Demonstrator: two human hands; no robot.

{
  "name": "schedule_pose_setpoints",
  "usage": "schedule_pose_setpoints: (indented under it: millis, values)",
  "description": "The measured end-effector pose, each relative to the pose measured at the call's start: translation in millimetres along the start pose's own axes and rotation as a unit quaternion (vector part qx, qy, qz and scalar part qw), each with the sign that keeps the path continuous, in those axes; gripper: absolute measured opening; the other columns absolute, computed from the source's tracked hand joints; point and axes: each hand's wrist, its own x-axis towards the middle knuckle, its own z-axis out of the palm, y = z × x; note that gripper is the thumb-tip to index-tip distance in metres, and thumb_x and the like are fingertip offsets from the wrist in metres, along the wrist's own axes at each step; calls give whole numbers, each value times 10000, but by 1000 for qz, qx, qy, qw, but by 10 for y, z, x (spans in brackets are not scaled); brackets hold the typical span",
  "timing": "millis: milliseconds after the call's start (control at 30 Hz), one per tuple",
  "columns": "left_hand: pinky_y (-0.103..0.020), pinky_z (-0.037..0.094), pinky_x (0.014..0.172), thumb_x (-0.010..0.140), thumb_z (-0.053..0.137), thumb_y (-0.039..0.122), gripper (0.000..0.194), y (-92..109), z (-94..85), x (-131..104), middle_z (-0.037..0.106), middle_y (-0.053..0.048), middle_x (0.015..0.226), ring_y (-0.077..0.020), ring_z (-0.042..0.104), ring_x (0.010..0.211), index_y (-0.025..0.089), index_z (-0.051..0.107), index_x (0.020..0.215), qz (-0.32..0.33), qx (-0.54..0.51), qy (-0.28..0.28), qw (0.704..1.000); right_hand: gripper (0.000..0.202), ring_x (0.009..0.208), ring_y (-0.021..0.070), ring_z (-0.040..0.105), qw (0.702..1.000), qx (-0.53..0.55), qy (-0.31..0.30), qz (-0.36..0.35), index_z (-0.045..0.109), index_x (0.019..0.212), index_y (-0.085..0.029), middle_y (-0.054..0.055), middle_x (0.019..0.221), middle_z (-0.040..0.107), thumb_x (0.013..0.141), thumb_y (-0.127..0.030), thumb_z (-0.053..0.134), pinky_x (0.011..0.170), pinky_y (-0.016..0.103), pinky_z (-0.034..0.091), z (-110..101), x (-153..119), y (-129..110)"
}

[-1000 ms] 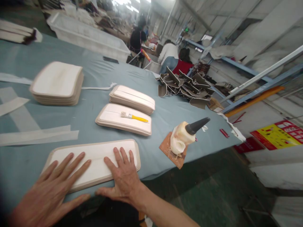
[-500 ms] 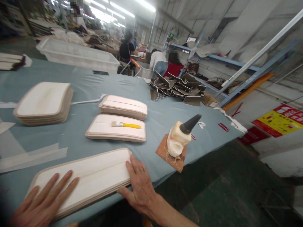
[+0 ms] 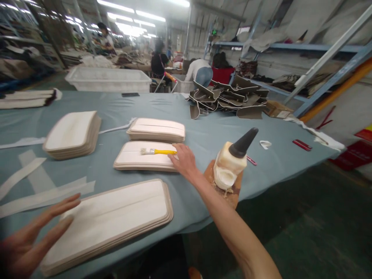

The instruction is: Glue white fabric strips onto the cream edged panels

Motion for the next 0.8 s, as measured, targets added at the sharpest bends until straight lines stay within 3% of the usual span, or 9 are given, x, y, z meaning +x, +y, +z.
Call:
schedule_pose_setpoints:
  millis: [67,133,233,300,500,633,800]
  values:
    - [-622,532,1193,1020,490,600,467,292,29,237,698,-19,1511,-359,660,1396,369,664,1386,-20,-34,-6,999,422,1267,319,619,999,-32,-33,-2,659,1433,-166,155,1404,704,1045,-326,618,1102,439,464,46,85,14]
    - [-578,508,1223,1009,513,617,505,599,141,549,694,-73,1515,-342,657,1398,288,691,1347,43,-38,1,998,350,1191,321,628,998,-38,-46,-8,713,1351,-178,157,1315,728,1049,-328,618,1041,435,465,82,134,15]
    - [-538,484,1242,1053,461,496,505,956,409,1014,659,-159,1543,-323,619,1440,183,659,1396,152,6,0,988,287,1128,307,630,997,-47,-65,-19,747,1266,-186,152,1243,734,1064,-331,605,979,414,454,112,189,5]
    - [-577,468,1240,1061,445,385,466,1103,600,1242,618,-182,1581,-350,546,1508,157,632,1422,182,63,-4,981,261,1113,294,632,996,-48,-76,-28,751,1231,-188,142,1220,735,1073,-324,595,962,399,446,116,234,0]
    - [-548,485,1211,1015,529,268,425,1246,973,1460,642,-207,1528,-353,586,1439,127,619,1406,208,104,-34,972,147,1070,241,647,990,-26,-129,-53,717,1121,-191,101,1155,749,1061,-284,619,891,331,429,67,382,48]
    - [-521,476,1213,1015,543,271,433,1239,1027,1445,626,-200,1535,-346,568,1444,131,597,1421,206,107,-43,972,72,919,209,648,983,0,-178,-54,693,1044,-209,64,1034,761,1018,-268,662,763,300,389,-29,467,101]
    - [-509,477,1199,1037,534,299,405,1258,1028,1421,639,-187,1512,-329,574,1425,152,600,1409,203,108,-51,972,146,757,181,599,976,39,-211,-31,695,1068,-215,30,883,743,987,-322,639,670,285,360,-178,610,140]
